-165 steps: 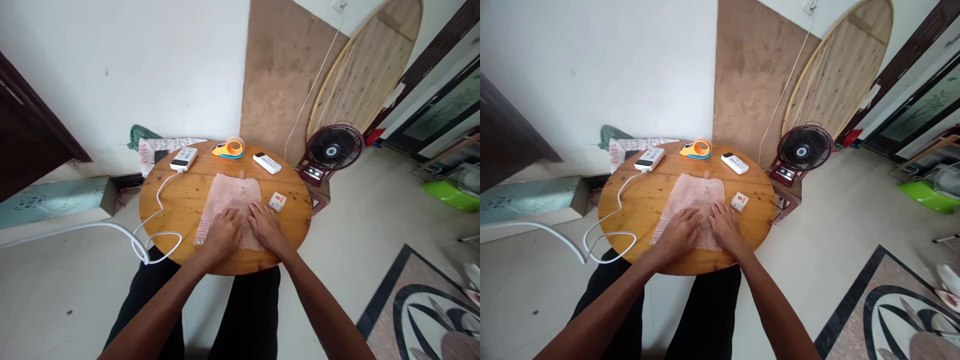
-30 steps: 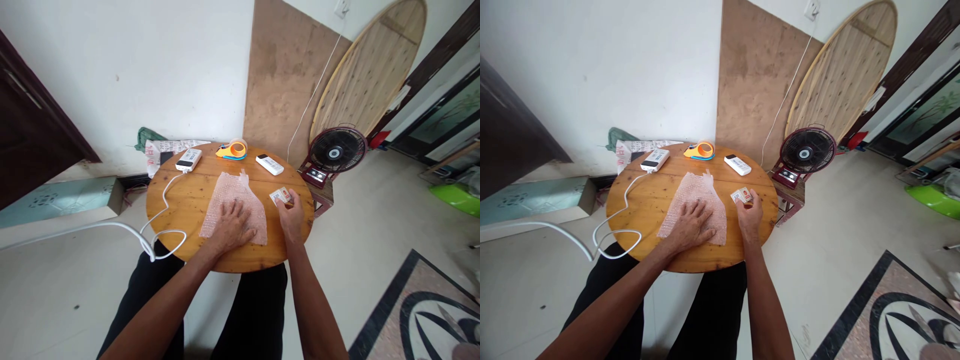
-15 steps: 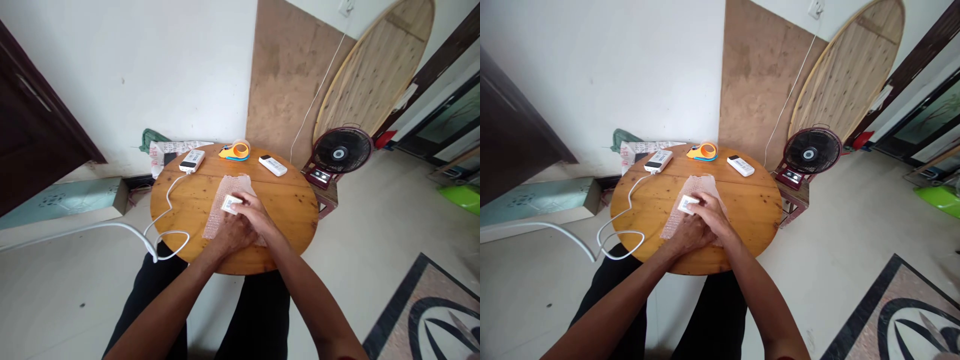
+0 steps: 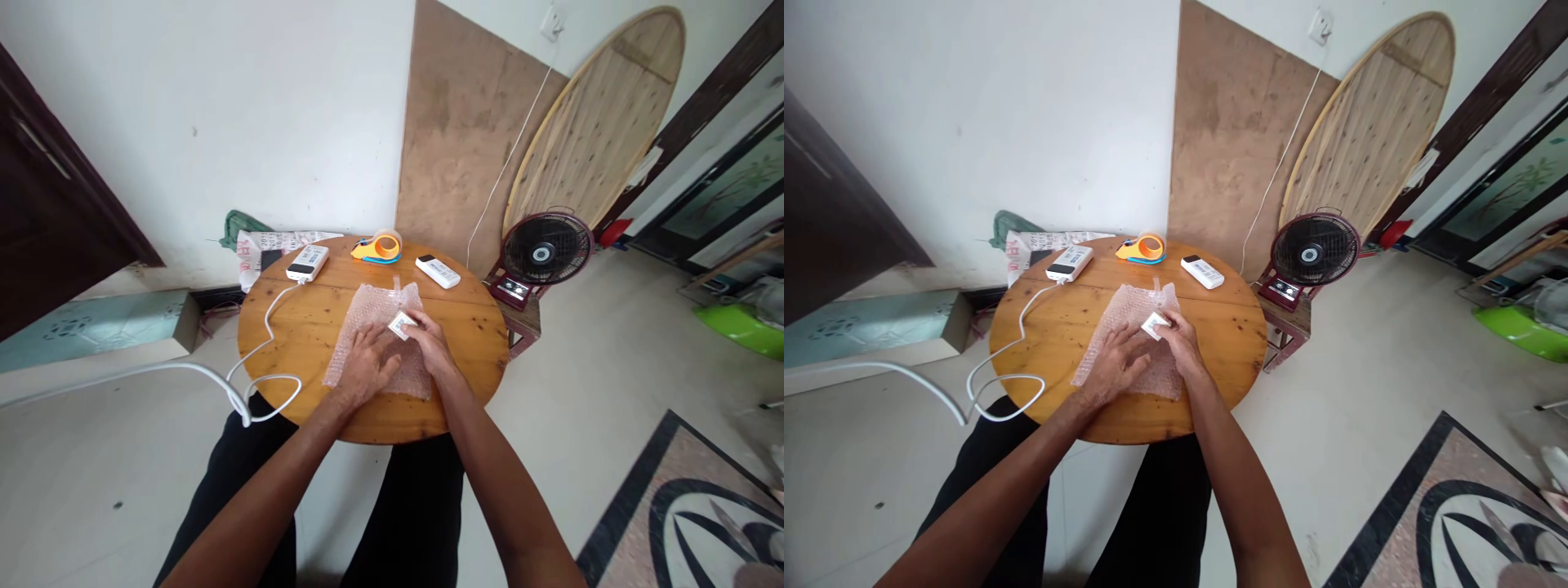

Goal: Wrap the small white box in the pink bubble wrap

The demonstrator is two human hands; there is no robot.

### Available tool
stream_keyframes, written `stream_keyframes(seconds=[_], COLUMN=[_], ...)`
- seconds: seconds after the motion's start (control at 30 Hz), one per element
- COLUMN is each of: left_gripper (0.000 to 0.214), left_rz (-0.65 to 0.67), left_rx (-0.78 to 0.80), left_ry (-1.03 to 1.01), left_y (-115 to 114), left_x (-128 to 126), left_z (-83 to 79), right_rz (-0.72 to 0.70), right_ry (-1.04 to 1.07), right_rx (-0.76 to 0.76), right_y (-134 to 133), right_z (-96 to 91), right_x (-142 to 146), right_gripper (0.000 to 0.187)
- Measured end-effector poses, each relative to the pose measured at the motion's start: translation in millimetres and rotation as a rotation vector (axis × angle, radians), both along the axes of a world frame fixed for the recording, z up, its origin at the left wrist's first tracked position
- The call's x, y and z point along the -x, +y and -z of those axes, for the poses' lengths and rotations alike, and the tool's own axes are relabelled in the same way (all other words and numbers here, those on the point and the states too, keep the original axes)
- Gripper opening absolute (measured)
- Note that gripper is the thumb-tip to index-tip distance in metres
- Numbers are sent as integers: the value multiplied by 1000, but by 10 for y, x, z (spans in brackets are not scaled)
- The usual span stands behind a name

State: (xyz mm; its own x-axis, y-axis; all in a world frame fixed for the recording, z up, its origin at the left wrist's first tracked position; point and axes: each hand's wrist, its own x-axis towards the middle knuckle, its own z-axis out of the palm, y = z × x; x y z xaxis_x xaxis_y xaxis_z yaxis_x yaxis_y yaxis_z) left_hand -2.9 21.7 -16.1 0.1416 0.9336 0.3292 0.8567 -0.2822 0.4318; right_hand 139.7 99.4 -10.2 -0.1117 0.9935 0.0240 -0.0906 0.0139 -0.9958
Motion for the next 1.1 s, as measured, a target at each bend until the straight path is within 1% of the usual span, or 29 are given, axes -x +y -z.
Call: stream_keyframes(seconds=[0.07, 0.17, 0.27, 0.43, 0.57, 0.7, 0.93, 1.1], left_gripper=[37, 35, 38, 52, 58, 61, 62, 63], left_rz=[-65, -109, -102, -118, -117, -118, -105, -113], left_rx=[-8, 31, 64, 26, 34, 49, 18, 20], left_ry=[11, 81, 117, 113, 105, 105, 80, 77], left_y=[-3, -4, -16, -67, -78, -73, -76, -70], left_x=[68, 168, 230, 245, 243, 246, 255, 256], left_z=[-49, -76, -32, 68, 60, 34, 58, 81], right_rz=[-13, -46, -62, -83, -129, -174, -194, -196], right_ry=[5, 0, -37, -95, -145, -205, -273, -408], right_rx=[-22, -26, -6, -33, -54, -120, -217, -276], right_y=[2, 4, 4, 4, -9, -28, -35, -45], right_z=[20, 42, 44, 63, 106, 127, 162, 153], right_x=[13, 21, 15, 17, 37, 48, 72, 63], right_gripper=[51, 54, 54, 52, 52, 51, 51, 56])
